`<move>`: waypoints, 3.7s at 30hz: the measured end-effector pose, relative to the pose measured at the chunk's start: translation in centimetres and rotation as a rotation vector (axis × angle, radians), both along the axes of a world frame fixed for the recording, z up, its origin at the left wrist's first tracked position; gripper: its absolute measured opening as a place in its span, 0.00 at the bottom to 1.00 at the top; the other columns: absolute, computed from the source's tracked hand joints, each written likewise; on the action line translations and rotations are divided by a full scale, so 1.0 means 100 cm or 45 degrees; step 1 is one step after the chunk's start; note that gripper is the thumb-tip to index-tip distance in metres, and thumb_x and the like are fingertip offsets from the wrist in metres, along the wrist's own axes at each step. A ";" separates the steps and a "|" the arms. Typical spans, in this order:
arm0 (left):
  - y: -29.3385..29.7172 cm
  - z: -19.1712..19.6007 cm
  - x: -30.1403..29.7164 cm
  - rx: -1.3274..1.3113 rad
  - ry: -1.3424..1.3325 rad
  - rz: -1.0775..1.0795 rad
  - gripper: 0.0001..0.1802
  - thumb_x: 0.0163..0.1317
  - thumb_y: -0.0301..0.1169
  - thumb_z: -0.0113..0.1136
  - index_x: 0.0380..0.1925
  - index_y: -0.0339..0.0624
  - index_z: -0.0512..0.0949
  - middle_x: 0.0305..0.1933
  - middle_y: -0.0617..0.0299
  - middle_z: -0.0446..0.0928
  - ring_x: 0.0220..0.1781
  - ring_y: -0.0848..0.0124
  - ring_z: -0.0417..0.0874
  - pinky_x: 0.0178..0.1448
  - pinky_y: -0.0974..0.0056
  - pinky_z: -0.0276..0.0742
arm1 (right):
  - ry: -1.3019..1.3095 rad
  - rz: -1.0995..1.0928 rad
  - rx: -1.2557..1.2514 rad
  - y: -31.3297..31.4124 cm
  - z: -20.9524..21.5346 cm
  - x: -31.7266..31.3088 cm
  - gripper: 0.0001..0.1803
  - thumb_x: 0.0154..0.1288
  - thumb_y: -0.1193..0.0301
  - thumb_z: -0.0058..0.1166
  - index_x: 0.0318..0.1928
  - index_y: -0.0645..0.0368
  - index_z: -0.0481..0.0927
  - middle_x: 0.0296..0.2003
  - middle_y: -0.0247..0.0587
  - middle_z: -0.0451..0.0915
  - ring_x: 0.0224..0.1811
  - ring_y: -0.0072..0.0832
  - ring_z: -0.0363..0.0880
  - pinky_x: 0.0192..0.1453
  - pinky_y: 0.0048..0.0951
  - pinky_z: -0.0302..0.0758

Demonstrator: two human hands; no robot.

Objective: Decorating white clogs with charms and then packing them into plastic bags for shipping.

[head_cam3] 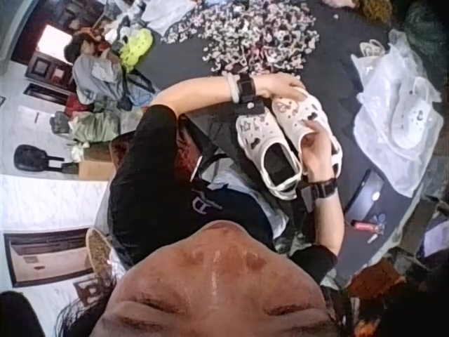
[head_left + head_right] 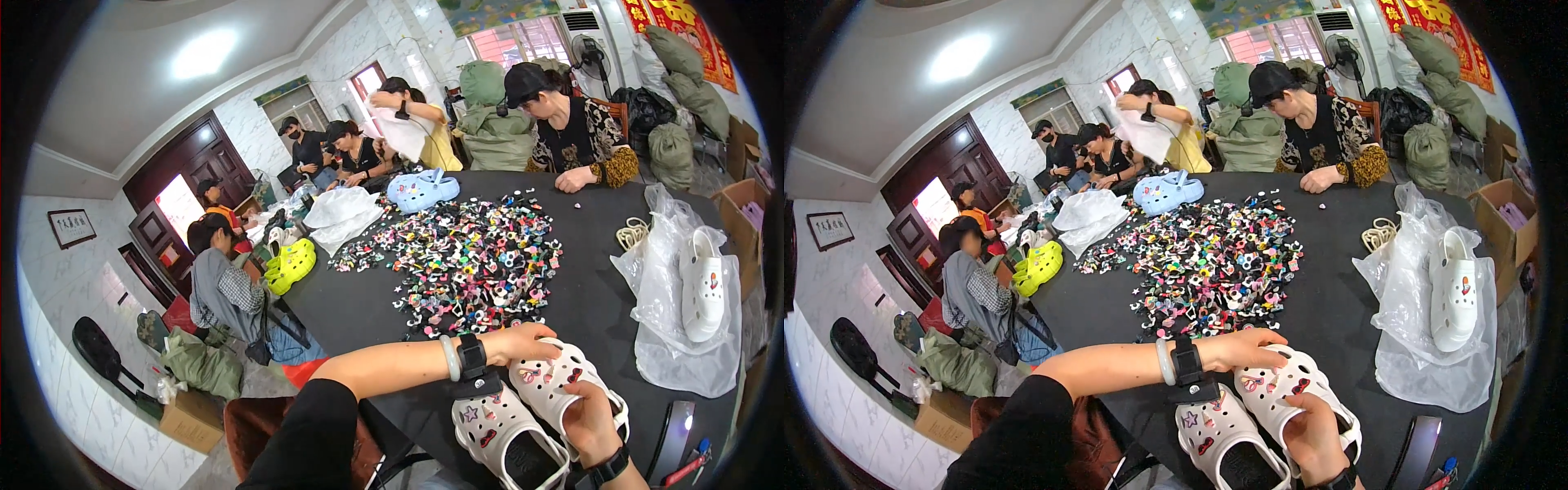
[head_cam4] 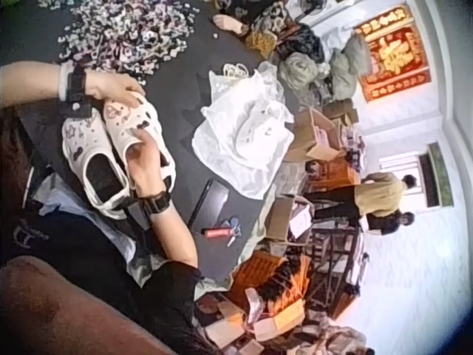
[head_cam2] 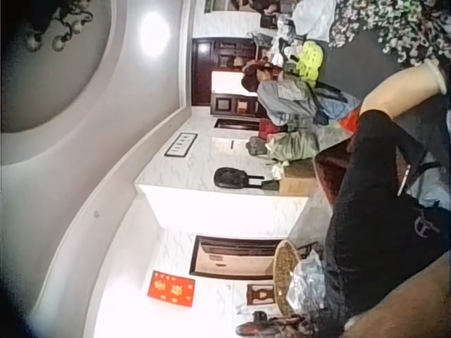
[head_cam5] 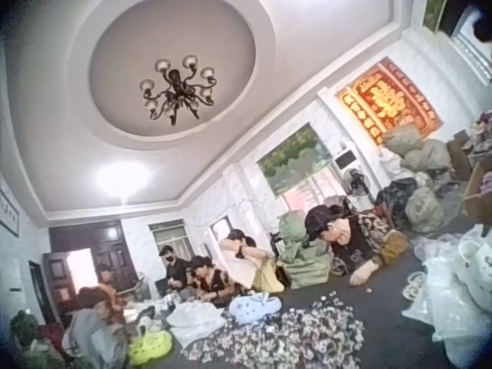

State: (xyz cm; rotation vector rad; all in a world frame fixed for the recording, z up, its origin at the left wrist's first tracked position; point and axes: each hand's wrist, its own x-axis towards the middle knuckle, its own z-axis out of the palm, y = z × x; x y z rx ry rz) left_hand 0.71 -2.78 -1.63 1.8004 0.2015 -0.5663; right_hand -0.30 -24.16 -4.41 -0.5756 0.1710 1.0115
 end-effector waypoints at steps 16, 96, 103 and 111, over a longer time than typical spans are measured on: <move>0.003 -0.019 0.001 -0.099 -0.058 0.103 0.32 0.58 0.35 0.69 0.59 0.34 0.69 0.53 0.53 0.75 0.52 0.70 0.78 0.53 0.66 0.77 | 0.057 -0.040 -0.047 0.001 -0.002 -0.005 0.22 0.58 0.79 0.45 0.56 0.66 0.70 0.50 0.50 0.79 0.52 0.42 0.79 0.62 0.43 0.73; 0.019 -0.014 0.016 -0.533 0.420 0.032 0.31 0.58 0.25 0.65 0.61 0.41 0.65 0.57 0.58 0.73 0.58 0.68 0.76 0.59 0.60 0.75 | 0.123 0.035 0.004 -0.001 0.005 -0.003 0.25 0.57 0.83 0.44 0.58 0.64 0.69 0.53 0.48 0.77 0.55 0.40 0.77 0.62 0.41 0.74; 0.020 -0.010 0.009 -0.530 0.350 0.015 0.33 0.58 0.26 0.65 0.63 0.40 0.63 0.58 0.57 0.71 0.59 0.68 0.74 0.61 0.60 0.74 | 0.092 -0.009 -0.099 0.003 -0.004 -0.004 0.26 0.54 0.80 0.43 0.57 0.64 0.69 0.52 0.49 0.77 0.54 0.44 0.77 0.63 0.46 0.72; 0.018 -0.003 0.015 -0.418 0.303 -0.071 0.35 0.56 0.26 0.67 0.63 0.40 0.63 0.57 0.55 0.71 0.59 0.68 0.74 0.59 0.61 0.74 | 0.079 0.009 -0.052 0.005 0.001 -0.006 0.27 0.53 0.80 0.44 0.57 0.64 0.69 0.51 0.49 0.77 0.53 0.44 0.77 0.64 0.46 0.71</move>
